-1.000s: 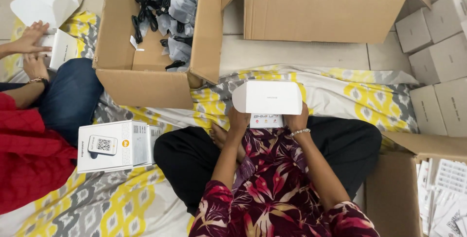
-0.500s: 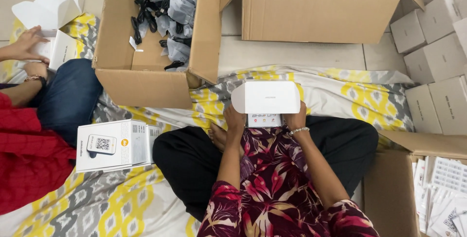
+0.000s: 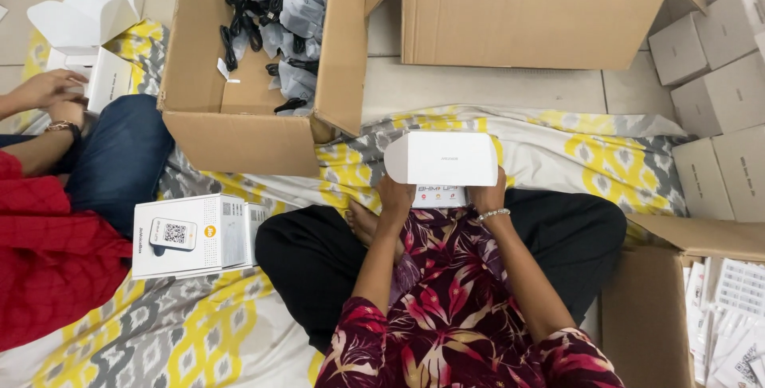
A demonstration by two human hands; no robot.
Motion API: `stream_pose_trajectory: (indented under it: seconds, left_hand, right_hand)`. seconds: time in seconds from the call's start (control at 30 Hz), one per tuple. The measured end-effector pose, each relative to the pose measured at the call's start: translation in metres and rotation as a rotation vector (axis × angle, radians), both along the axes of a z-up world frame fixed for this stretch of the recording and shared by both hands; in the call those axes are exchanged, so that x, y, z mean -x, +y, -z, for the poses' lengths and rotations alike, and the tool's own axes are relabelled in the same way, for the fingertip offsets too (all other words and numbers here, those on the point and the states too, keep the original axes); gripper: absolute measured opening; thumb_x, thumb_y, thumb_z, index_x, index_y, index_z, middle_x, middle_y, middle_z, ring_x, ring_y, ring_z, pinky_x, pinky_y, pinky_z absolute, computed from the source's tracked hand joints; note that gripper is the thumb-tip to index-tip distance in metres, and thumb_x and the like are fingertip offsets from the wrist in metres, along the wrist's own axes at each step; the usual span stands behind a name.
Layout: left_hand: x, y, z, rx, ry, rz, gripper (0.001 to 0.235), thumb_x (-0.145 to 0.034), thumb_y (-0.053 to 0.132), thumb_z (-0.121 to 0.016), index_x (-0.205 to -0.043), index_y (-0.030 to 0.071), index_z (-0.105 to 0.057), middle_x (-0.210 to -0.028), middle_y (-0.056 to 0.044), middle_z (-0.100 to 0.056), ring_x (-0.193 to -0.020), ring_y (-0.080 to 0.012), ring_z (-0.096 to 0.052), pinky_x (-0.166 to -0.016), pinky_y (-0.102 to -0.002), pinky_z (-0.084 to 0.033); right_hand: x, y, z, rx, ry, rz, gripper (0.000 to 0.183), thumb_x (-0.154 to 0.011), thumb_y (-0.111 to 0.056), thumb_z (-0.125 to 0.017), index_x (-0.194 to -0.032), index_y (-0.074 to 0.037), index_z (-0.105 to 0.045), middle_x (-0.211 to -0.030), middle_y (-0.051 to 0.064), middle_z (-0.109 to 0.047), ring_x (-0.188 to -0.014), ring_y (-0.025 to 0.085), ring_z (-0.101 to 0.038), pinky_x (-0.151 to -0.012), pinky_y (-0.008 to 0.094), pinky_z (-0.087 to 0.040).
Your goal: The person packages electronic devices and cables into boxes for fulfillment.
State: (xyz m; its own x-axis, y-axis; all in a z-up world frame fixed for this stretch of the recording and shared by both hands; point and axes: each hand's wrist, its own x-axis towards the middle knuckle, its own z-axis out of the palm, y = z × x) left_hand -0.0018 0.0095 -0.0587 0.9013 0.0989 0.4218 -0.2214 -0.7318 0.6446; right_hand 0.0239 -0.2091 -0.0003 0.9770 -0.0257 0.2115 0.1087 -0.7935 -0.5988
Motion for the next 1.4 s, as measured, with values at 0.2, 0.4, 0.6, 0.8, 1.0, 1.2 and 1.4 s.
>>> stream_pose_trajectory:
  seconds: [0.2,0.4,0.6,0.8,1.0,1.2,1.4]
  left_hand:
    - [-0.008,-0.005,0.028,0.031,0.21,-0.02,0.024,-0.08,0.01,-0.074,-0.101,0.003,-0.065,-0.086,-0.017,-0.068,-0.081,-0.0394,-0.065,-0.066,-0.048,-0.054]
    - [-0.016,0.009,0.088,-0.049,0.254,0.064,0.039,-0.086,0.026,-0.071,-0.12,0.007,-0.066,-0.117,-0.021,-0.068,-0.107,-0.0432,-0.062,-0.084,-0.052,-0.053]
    - [0.022,0.027,0.012,0.299,0.377,0.435,0.08,-0.095,0.047,-0.07,-0.152,-0.001,-0.041,-0.151,-0.029,-0.047,-0.14,-0.044,-0.045,-0.113,-0.051,-0.038]
    - [0.052,-0.005,-0.039,0.409,0.446,0.191,0.114,-0.074,0.059,-0.081,-0.152,-0.004,-0.025,-0.147,-0.03,-0.043,-0.134,-0.0419,-0.049,-0.113,-0.05,-0.041]
    - [0.056,-0.037,-0.028,0.646,0.361,0.032,0.127,-0.079,0.057,-0.082,-0.163,-0.002,-0.007,-0.163,-0.031,-0.023,-0.152,-0.0428,-0.027,-0.125,-0.054,-0.022]
    - [0.034,-0.061,-0.024,0.952,0.426,-0.161,0.134,-0.075,0.05,-0.086,-0.162,0.002,0.004,-0.167,-0.027,-0.006,-0.154,-0.0401,-0.01,-0.124,-0.051,-0.013]
    - [0.038,-0.071,0.063,0.831,0.341,-0.217,0.08,-0.093,0.041,-0.067,-0.15,-0.004,-0.034,-0.149,-0.028,-0.046,-0.137,-0.0387,-0.045,-0.115,-0.048,-0.036]
  right_hand:
    - [-0.003,-0.005,0.015,0.024,-0.024,-0.018,0.012,-0.077,0.002,-0.074,-0.087,0.008,-0.071,-0.079,0.025,-0.071,-0.069,0.038,-0.07,-0.063,0.042,-0.057]
    - [0.009,-0.005,0.025,0.019,-0.118,-0.067,0.022,-0.081,-0.006,-0.071,-0.1,0.005,-0.069,-0.094,0.025,-0.07,-0.085,0.043,-0.067,-0.073,0.047,-0.055]
    - [0.004,-0.019,0.028,0.007,0.072,-0.162,0.033,-0.088,-0.014,-0.073,-0.117,0.001,-0.066,-0.112,0.025,-0.069,-0.102,0.042,-0.065,-0.087,0.047,-0.054]
    - [-0.06,-0.089,-0.032,-0.132,0.966,-0.427,0.056,-0.094,-0.02,-0.061,-0.147,-0.009,-0.045,-0.136,0.015,-0.058,-0.123,0.03,-0.06,-0.099,0.044,-0.054]
    - [-0.113,-0.059,-0.127,-0.355,0.421,-0.26,0.047,-0.101,-0.04,-0.061,-0.129,-0.001,-0.06,-0.118,0.016,-0.07,-0.108,0.026,-0.069,-0.086,0.034,-0.056]
    - [-0.133,0.009,-0.143,-0.052,0.586,-0.421,0.071,-0.088,-0.055,-0.073,-0.136,-0.005,-0.058,-0.135,0.024,-0.061,-0.129,0.036,-0.059,-0.105,0.044,-0.049]
    - [-0.135,0.016,-0.097,0.036,0.752,-0.46,0.106,-0.075,-0.064,-0.079,-0.157,-0.013,-0.034,-0.154,0.028,-0.041,-0.146,0.042,-0.038,-0.115,0.05,-0.036]
